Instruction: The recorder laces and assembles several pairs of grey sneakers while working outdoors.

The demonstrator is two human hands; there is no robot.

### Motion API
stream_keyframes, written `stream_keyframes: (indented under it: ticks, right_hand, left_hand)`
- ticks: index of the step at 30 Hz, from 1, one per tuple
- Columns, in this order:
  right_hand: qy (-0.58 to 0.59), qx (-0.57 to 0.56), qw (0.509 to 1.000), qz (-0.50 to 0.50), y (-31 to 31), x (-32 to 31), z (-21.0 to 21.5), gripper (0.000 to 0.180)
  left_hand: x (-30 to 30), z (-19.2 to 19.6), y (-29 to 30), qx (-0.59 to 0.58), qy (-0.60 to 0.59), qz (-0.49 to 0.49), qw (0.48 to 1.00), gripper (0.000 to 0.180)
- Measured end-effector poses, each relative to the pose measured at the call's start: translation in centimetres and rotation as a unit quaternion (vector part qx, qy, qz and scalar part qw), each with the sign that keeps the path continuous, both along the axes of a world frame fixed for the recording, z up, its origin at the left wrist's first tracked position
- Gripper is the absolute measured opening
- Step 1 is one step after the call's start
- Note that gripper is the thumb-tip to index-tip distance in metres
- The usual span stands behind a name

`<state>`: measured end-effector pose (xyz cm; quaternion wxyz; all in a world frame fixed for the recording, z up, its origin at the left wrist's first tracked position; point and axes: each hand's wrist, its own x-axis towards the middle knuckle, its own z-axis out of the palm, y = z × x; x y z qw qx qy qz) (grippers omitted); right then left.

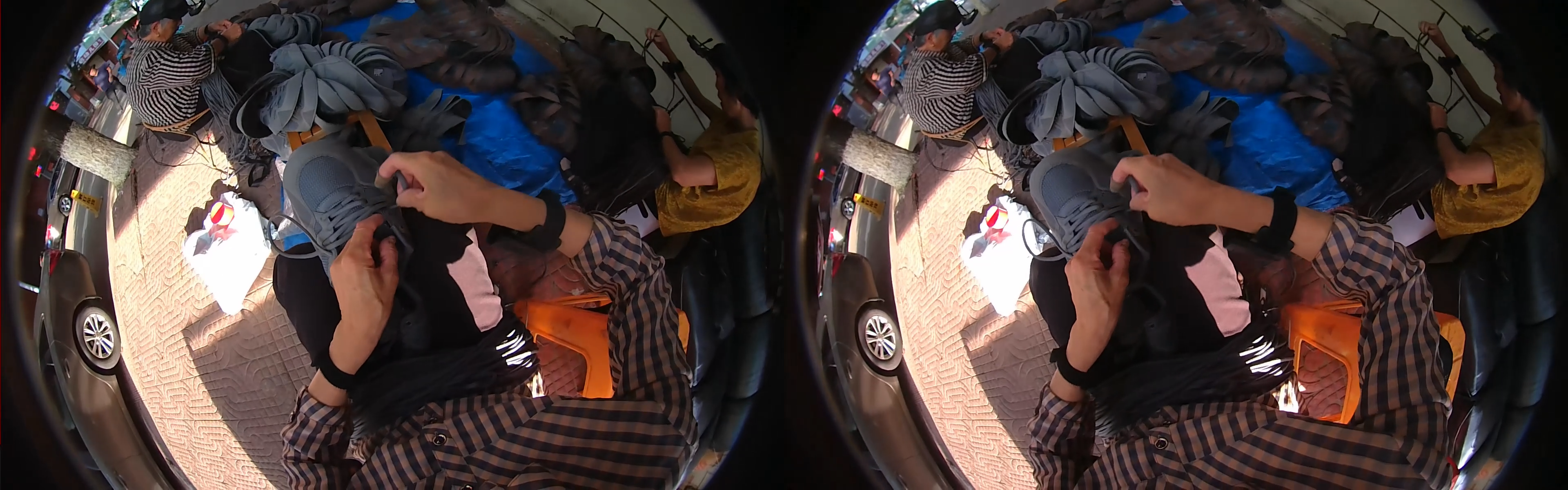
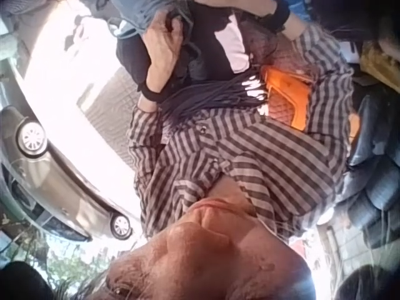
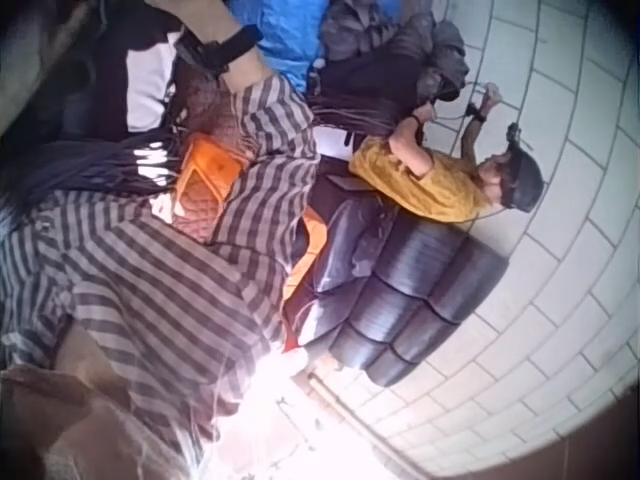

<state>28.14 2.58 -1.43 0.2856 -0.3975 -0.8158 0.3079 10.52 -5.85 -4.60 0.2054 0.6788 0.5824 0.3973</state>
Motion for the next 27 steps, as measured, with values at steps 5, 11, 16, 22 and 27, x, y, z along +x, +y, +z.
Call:
stream_keyframes:
  ticks: [5,11,16,22,27]
  right_hand:
    - [0.027,-0.070,0.997,0.025,0.2,0.1,0.1,0.031]
    - [0.012,-0.069,0.997,0.037,-0.1,0.2,-0.9,0.030]
    - [0.064,-0.123,0.990,0.007,-0.1,0.3,-0.8,0.032]
    - [0.021,0.031,0.999,0.016,-0.4,-0.2,-1.4,0.032]
    - [0.015,0.220,0.975,-0.003,-1.6,-2.7,-2.4,0.036]
  left_hand:
    - [-0.1,0.3,-0.1,-0.041,-0.017,-0.013,0.999,0.027]
    - [-0.2,0.1,0.0,-0.064,-0.070,-0.014,0.995,0.023]
    - [-0.2,0.0,0.3,-0.054,-0.048,-0.010,0.997,0.022]
    - [0.1,-0.2,0.4,-0.059,-0.047,-0.009,0.997,0.023]
    - [0.1,-1.0,0.8,-0.006,-0.036,0.025,0.999,0.027]
